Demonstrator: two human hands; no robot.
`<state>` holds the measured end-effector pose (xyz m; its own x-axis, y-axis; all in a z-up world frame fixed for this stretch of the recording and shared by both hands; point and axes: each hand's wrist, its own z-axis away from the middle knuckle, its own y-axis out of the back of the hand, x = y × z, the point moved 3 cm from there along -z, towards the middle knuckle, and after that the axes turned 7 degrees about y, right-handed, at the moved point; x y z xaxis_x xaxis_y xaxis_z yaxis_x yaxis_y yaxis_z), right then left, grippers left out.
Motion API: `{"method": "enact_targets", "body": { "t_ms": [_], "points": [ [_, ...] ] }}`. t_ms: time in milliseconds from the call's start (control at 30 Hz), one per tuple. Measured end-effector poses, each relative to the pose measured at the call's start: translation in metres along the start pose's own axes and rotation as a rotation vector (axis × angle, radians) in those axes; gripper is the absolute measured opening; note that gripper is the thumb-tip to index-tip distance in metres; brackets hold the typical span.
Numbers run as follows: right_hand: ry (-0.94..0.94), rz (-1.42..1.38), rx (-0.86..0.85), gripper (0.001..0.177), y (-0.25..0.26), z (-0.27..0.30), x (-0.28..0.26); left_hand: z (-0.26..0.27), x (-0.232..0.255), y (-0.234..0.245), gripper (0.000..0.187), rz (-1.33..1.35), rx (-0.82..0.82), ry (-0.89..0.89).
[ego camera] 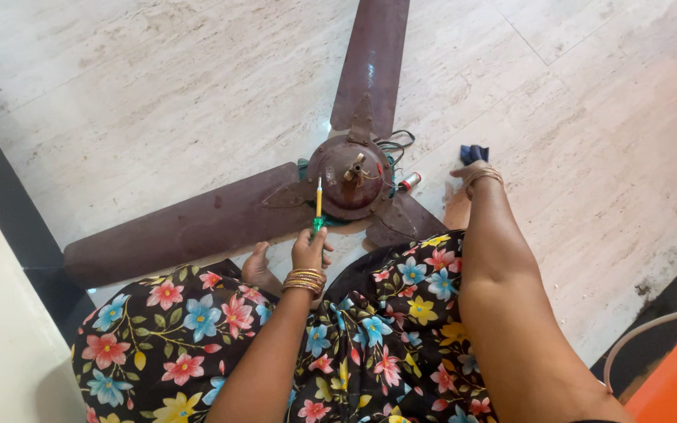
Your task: The person sits on the floor and uses a screwdriver to tighten screws on the central hub of a ceiling fan lying on the floor. They wipe the fan hub with a cloth and continue adjusting the screws.
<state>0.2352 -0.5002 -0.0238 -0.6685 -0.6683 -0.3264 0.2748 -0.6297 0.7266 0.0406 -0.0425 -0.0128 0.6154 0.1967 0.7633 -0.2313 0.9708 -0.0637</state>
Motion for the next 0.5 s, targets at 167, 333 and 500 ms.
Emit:
{"method": "enact_targets", "body": {
  "t_ms": [167, 333, 500],
  "points": [
    [0.649, -0.089, 0.49, 0.029, 0.004, 0.035, -0.077, 0.009, 0.006, -0.006, 0.032, 0.001, -0.013, 0.014],
    [1.132, -0.14, 0.509, 0.05, -0.055, 0.113, -0.14, 0.01, 0.006, -0.01, 0.03, -0.038, -0.012, 0.024],
    [1.126, 0.325, 0.421, 0.031, -0.09, 0.126, -0.158, 0.006, -0.002, -0.005, 0.033, -0.086, 0.019, -0.006]
  ]
}}
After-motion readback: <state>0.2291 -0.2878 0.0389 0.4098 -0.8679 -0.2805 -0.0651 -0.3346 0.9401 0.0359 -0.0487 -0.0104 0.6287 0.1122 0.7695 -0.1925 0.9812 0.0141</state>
